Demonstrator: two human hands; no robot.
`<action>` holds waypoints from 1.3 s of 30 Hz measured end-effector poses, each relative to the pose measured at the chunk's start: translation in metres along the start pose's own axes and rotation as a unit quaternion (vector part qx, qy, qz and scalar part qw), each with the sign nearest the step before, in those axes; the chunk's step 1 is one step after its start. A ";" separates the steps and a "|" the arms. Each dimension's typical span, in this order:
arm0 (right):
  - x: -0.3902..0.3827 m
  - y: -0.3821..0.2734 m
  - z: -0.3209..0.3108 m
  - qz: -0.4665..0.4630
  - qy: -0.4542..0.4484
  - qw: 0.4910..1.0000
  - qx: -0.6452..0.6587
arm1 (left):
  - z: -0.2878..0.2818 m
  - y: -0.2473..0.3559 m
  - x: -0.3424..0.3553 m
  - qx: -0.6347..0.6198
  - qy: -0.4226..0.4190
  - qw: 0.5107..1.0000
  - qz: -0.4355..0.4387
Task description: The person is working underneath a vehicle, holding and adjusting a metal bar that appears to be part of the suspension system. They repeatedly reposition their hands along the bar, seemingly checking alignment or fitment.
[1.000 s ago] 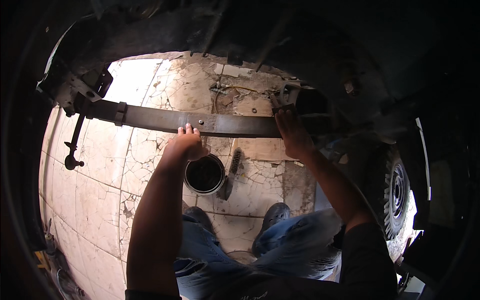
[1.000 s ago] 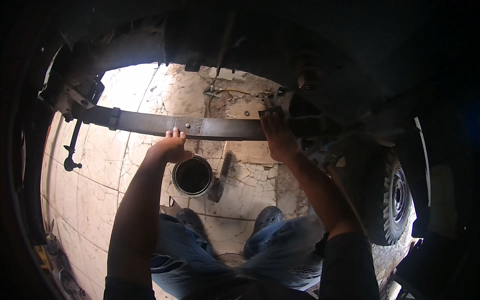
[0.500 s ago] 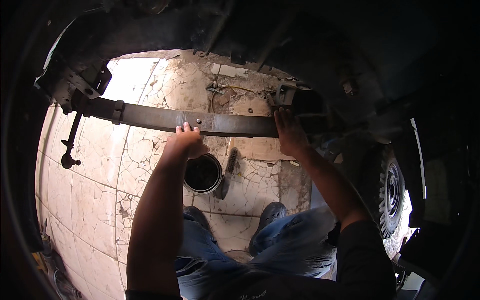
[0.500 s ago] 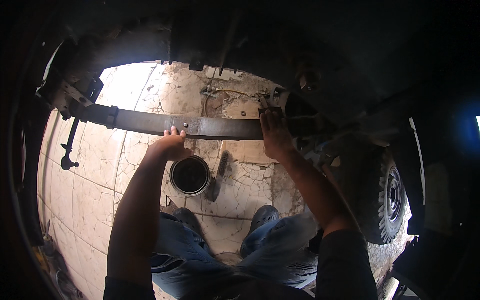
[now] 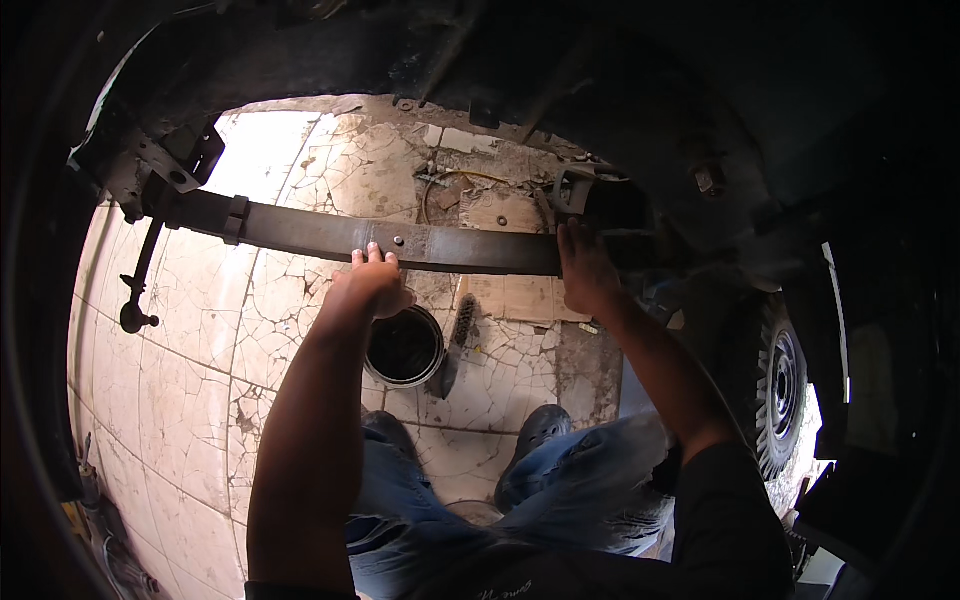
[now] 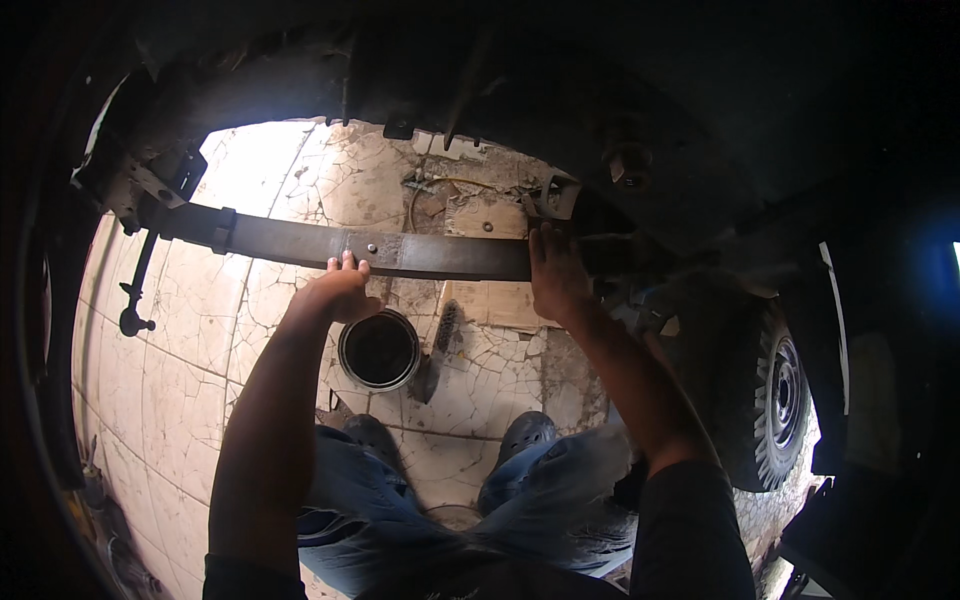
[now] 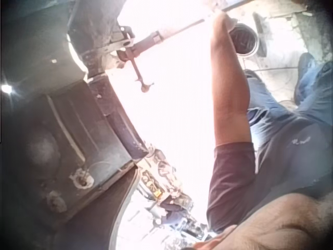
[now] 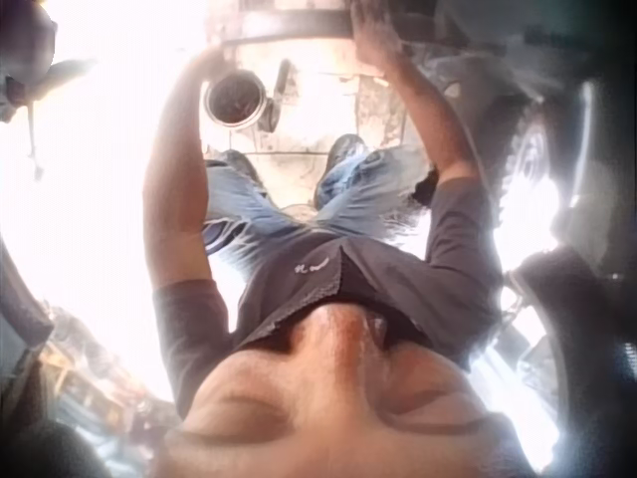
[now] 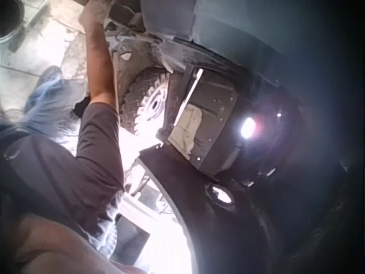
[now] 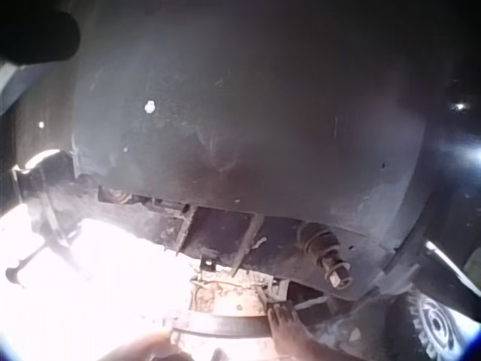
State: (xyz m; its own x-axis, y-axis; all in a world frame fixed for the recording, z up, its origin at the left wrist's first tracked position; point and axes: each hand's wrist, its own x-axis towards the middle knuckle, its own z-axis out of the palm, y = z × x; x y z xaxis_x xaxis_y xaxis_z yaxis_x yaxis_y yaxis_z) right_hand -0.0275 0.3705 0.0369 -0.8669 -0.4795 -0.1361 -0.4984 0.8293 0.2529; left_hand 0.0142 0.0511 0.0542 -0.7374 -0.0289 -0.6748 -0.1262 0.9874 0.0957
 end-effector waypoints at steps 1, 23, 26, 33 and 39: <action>-0.006 -0.005 -0.005 -0.011 -0.015 1.000 -0.009 | 0.001 -0.001 -0.002 0.002 -0.002 1.000 0.000; 0.005 0.023 0.003 -0.002 -0.002 1.000 0.027 | 0.001 0.009 -0.001 0.013 0.015 0.999 -0.027; 0.007 0.013 -0.006 -0.003 -0.023 1.000 0.016 | 0.000 0.004 -0.005 0.008 0.015 1.000 -0.020; -0.016 0.009 0.010 -0.009 0.011 1.000 -0.015 | 0.004 -0.001 0.003 -0.006 0.010 1.000 0.000; 0.007 0.012 0.014 0.008 0.000 1.000 -0.017 | 0.002 0.005 0.001 -0.016 0.010 1.000 -0.020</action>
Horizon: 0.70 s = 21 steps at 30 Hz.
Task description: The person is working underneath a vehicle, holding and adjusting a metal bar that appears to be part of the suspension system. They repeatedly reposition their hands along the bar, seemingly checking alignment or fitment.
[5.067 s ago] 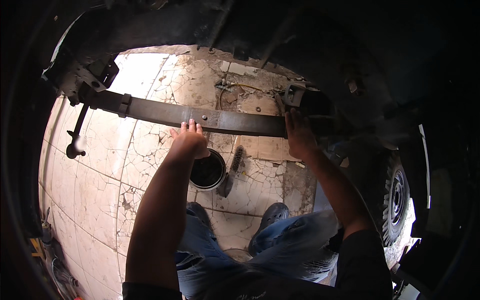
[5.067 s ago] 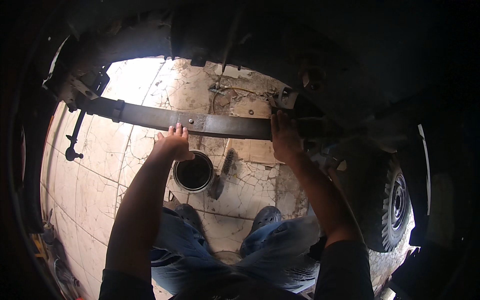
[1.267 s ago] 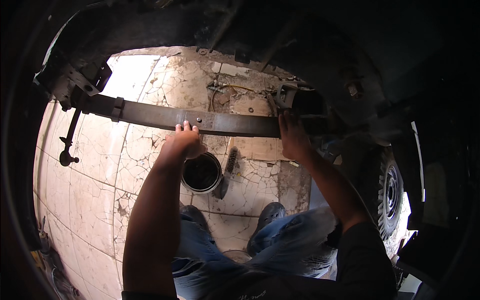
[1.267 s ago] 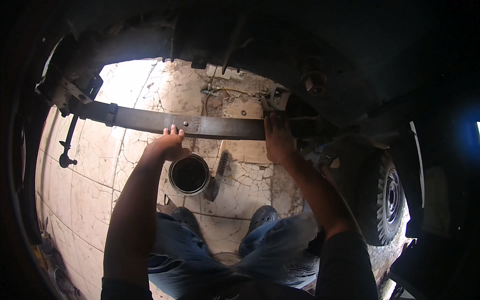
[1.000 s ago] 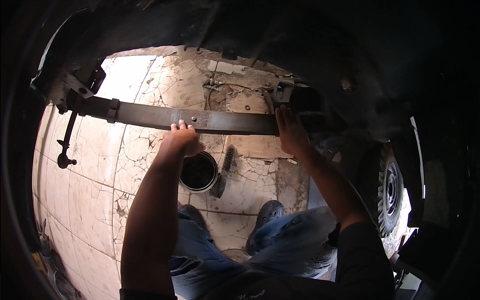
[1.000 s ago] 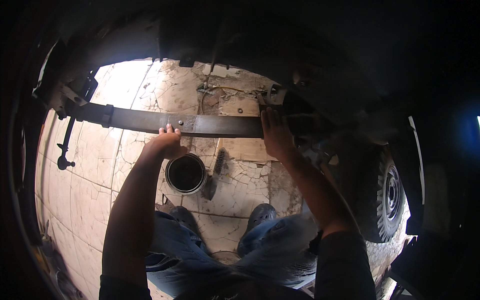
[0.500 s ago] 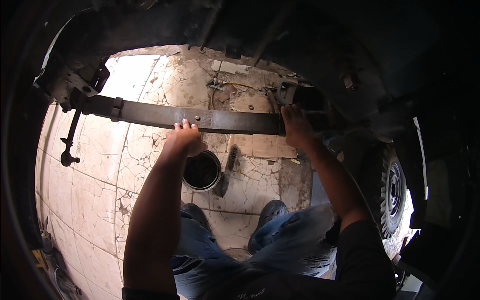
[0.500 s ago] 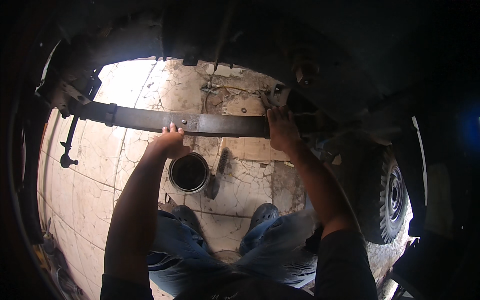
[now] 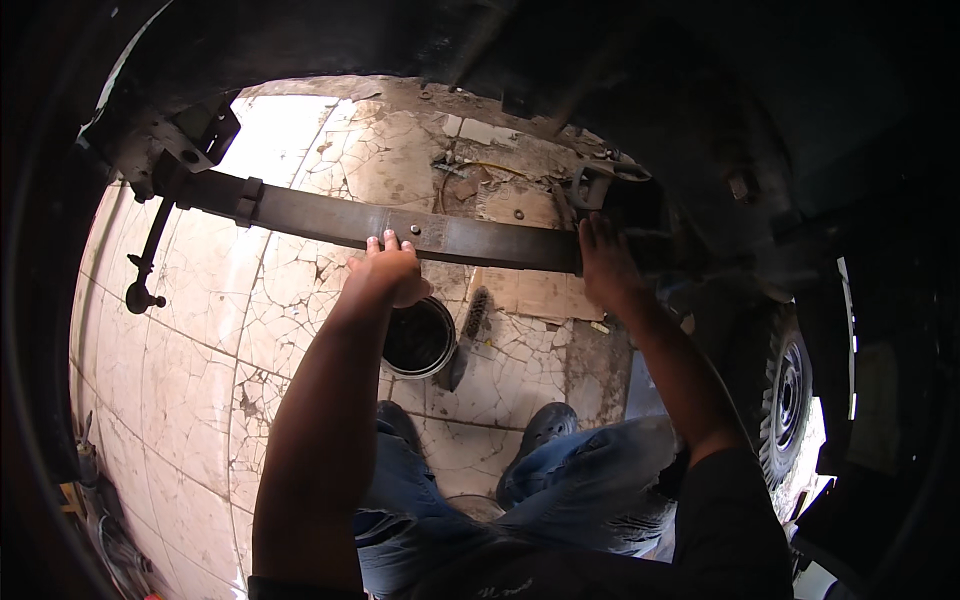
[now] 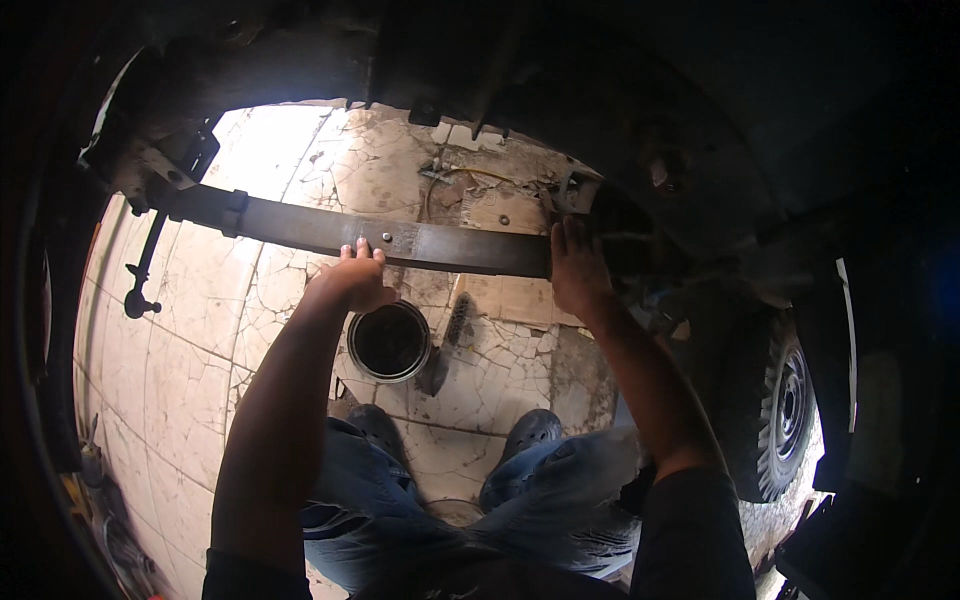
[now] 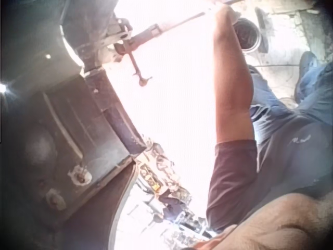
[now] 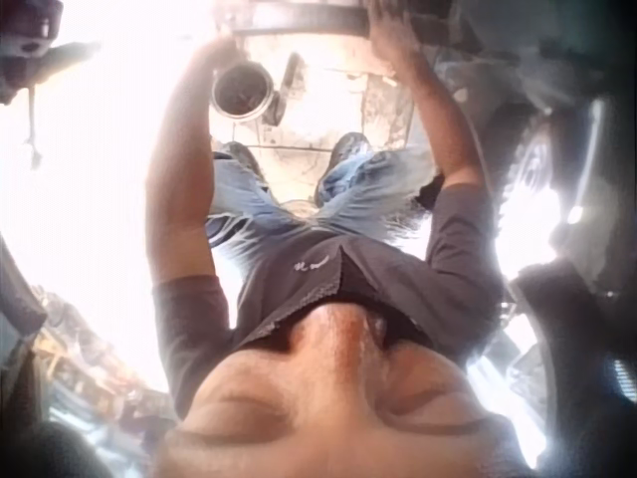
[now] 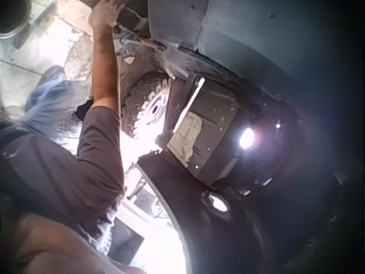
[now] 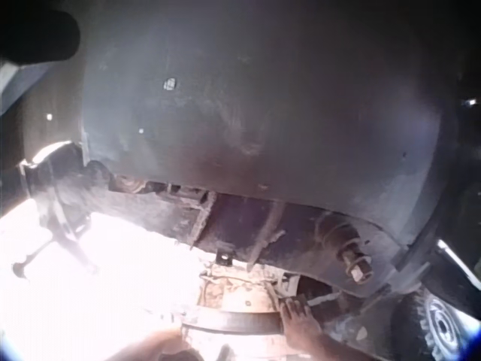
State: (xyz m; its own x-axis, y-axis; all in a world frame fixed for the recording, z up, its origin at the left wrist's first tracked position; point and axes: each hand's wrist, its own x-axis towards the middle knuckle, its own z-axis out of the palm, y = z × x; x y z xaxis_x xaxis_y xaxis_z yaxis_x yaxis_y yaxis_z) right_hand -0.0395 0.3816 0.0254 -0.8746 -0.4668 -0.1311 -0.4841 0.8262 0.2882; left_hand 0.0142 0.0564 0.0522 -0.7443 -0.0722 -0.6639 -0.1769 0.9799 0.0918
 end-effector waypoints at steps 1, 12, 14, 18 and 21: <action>-0.001 -0.003 -0.002 -0.009 -0.014 1.000 -0.012 | 0.000 -0.002 -0.002 -0.002 -0.002 1.000 0.001; -0.003 -0.001 -0.002 0.009 -0.001 1.000 0.004 | -0.006 0.000 -0.007 0.006 -0.008 1.000 -0.006; -0.008 -0.004 -0.005 -0.001 -0.008 1.000 0.005 | -0.006 -0.003 -0.008 0.009 -0.009 1.000 0.003; -0.019 -0.004 -0.003 -0.033 0.029 0.999 -0.004 | -0.004 -0.011 -0.008 0.015 -0.010 1.000 0.012; -0.006 0.002 0.002 -0.025 0.049 0.998 0.000 | -0.005 -0.004 -0.005 0.021 -0.011 1.000 -0.005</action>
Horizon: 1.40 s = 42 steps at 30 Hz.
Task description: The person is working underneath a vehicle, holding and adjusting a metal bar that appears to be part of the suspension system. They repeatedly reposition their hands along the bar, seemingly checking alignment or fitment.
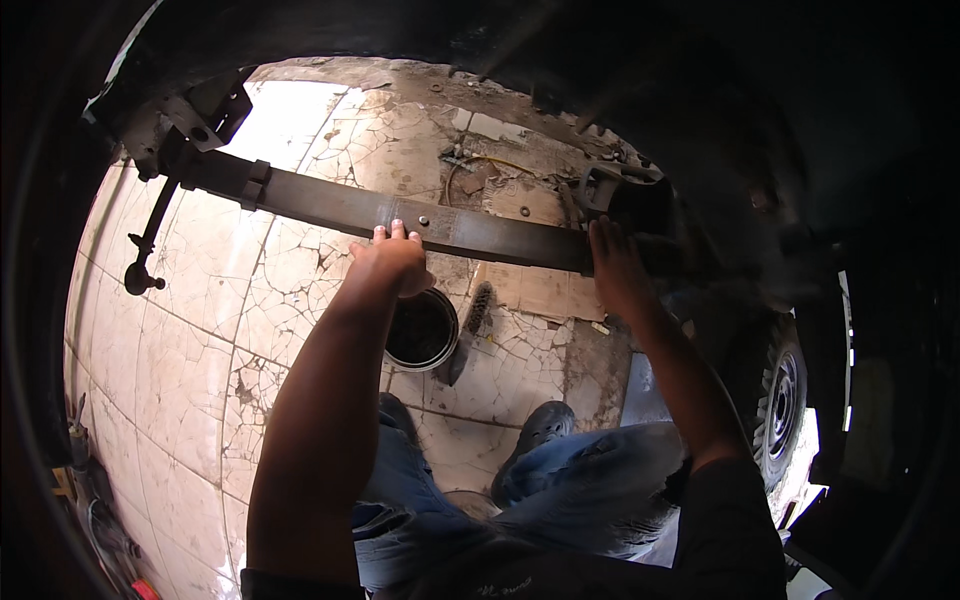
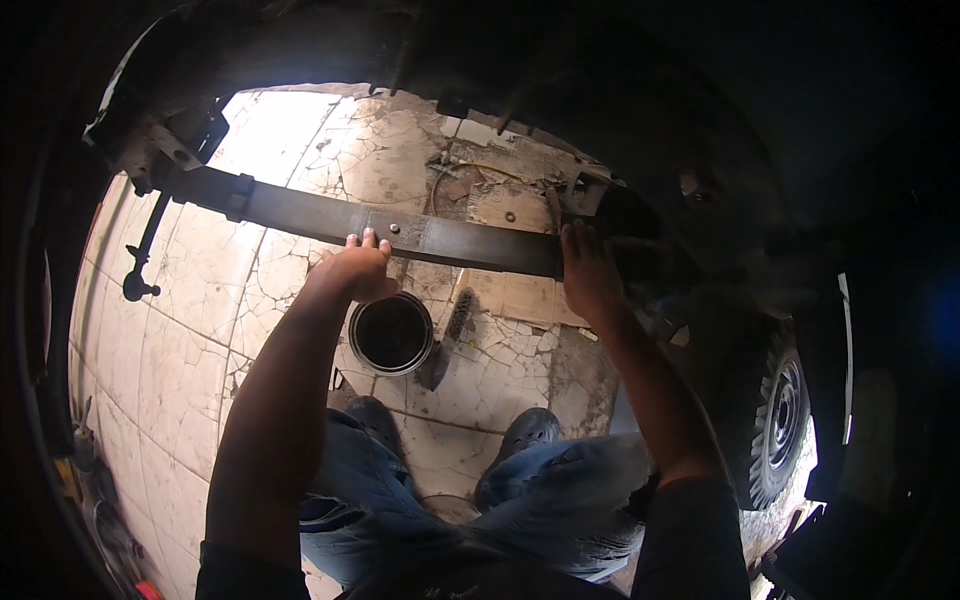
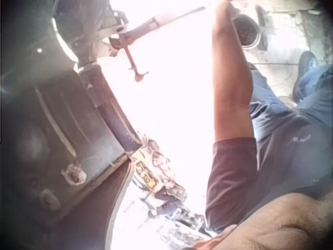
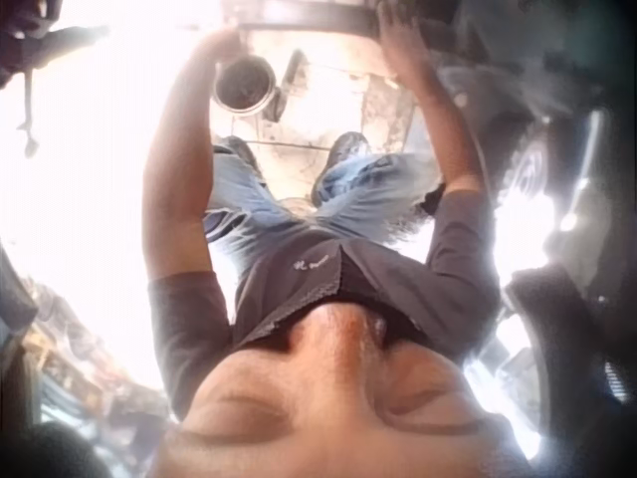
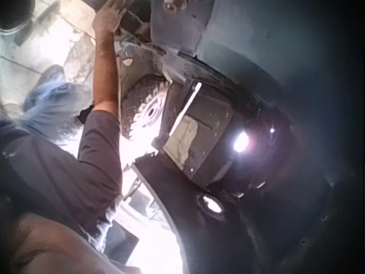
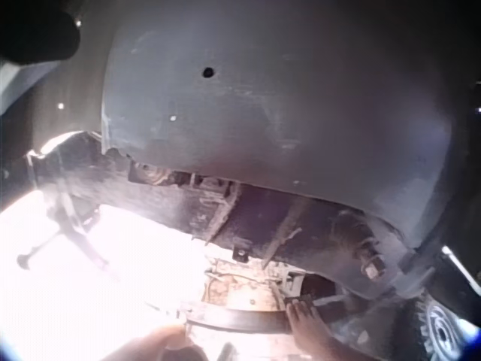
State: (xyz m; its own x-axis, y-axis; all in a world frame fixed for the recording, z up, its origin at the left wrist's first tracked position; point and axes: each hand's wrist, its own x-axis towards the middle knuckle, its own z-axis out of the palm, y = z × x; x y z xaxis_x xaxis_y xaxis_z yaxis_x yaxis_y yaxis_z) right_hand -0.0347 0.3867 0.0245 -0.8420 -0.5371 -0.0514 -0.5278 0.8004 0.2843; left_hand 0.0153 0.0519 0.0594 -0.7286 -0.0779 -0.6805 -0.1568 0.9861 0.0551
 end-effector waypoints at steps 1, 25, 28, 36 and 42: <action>0.004 0.001 -0.001 0.007 0.001 1.000 0.007 | -0.001 0.003 0.000 0.002 0.001 1.000 -0.009; -0.047 -0.035 -0.017 0.023 -0.018 1.000 0.004 | 0.010 -0.016 0.018 0.007 0.001 0.998 0.068; -0.044 -0.039 -0.012 0.060 -0.024 0.998 0.003 | 0.011 -0.003 0.017 -0.004 0.005 1.000 0.022; -0.002 -0.021 -0.012 0.070 -0.027 0.997 0.035 | 0.006 -0.006 0.021 0.025 -0.005 0.998 0.053; -0.036 -0.033 -0.013 0.019 -0.028 0.999 -0.028 | 0.007 -0.011 0.015 0.011 0.008 0.998 0.066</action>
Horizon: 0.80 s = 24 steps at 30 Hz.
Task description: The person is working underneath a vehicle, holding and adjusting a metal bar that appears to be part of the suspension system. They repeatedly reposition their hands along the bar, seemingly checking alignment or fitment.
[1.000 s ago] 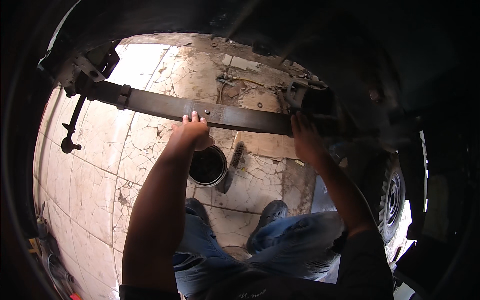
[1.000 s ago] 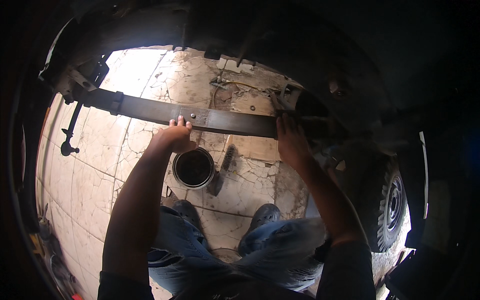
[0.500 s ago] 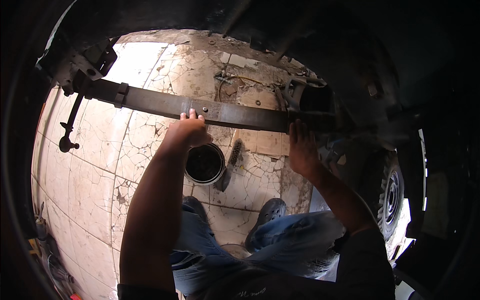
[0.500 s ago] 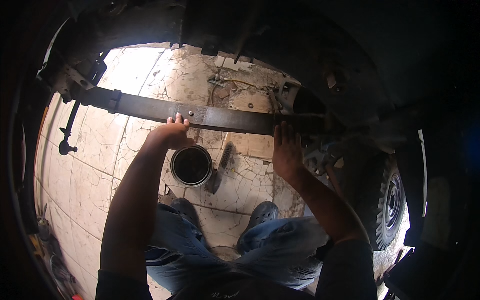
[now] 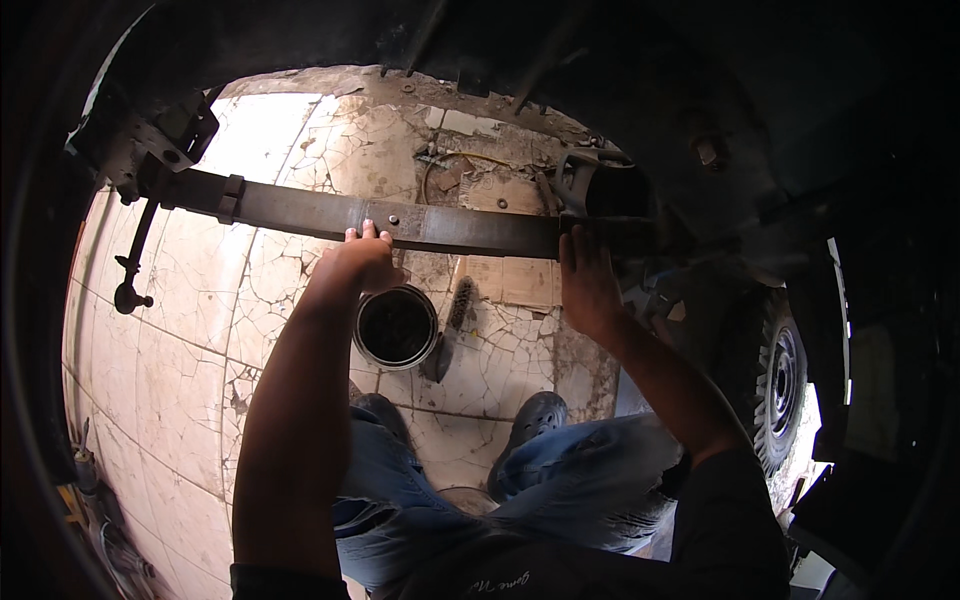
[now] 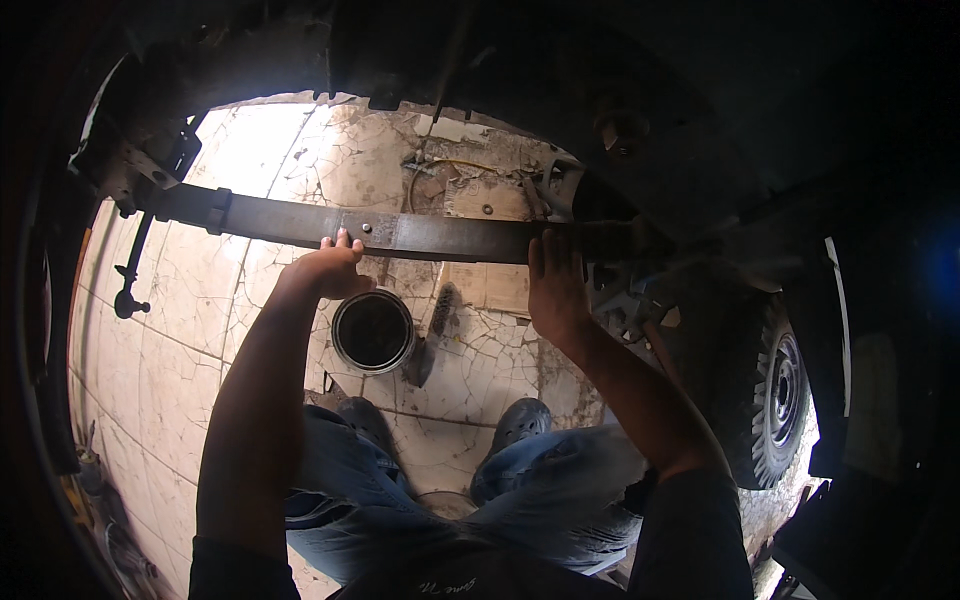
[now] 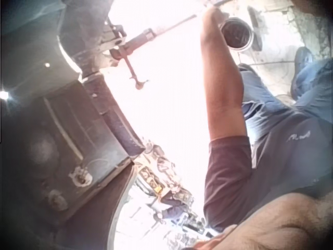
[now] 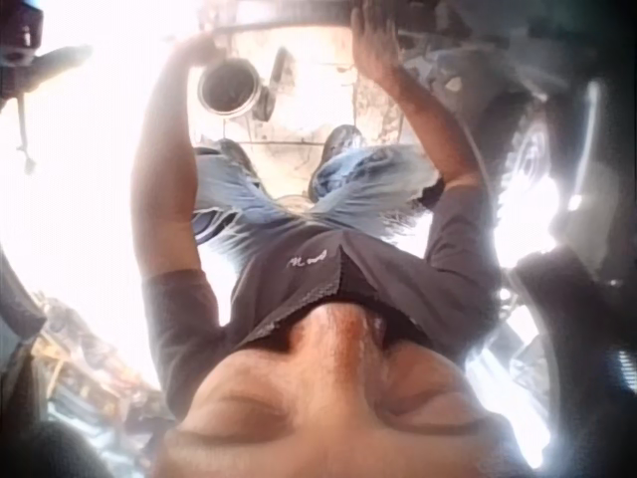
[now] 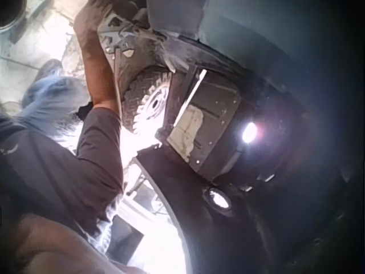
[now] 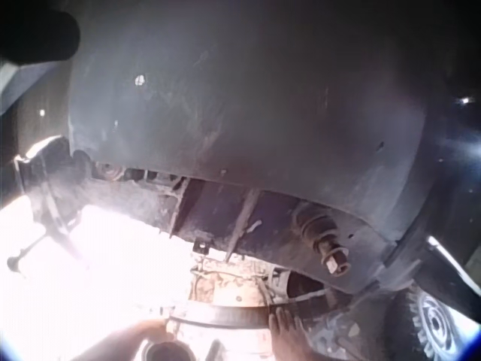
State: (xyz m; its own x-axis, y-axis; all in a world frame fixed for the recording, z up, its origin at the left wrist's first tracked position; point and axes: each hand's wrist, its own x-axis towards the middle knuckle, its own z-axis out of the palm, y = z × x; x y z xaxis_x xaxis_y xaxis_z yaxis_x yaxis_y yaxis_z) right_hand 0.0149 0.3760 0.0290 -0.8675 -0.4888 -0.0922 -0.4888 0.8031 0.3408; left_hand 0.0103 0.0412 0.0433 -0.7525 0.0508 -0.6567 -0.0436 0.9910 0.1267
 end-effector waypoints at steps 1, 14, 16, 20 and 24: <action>-0.003 -0.001 0.001 0.001 0.002 1.000 0.002 | -0.001 0.001 0.000 -0.002 -0.002 1.000 0.001; 0.034 0.022 0.014 0.018 0.011 0.999 0.042 | 0.001 -0.015 -0.007 -0.001 0.020 0.999 0.032; 0.022 0.015 0.001 0.006 -0.015 0.999 0.049 | 0.007 -0.021 -0.003 -0.011 0.025 0.999 0.037; 0.001 0.003 0.005 0.003 -0.003 1.000 0.023 | 0.004 -0.013 -0.010 -0.014 0.020 1.000 0.018; 0.019 0.017 0.025 0.013 0.066 0.997 0.025 | -0.004 0.004 -0.014 0.007 0.009 1.000 -0.001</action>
State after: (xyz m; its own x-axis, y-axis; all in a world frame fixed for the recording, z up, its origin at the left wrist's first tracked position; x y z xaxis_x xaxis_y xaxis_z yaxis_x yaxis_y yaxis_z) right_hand -0.0121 0.3892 0.0094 -0.8618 -0.5056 0.0415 -0.4730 0.8304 0.2945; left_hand 0.0177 0.0441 0.0557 -0.7644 0.0464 -0.6430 -0.0358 0.9928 0.1141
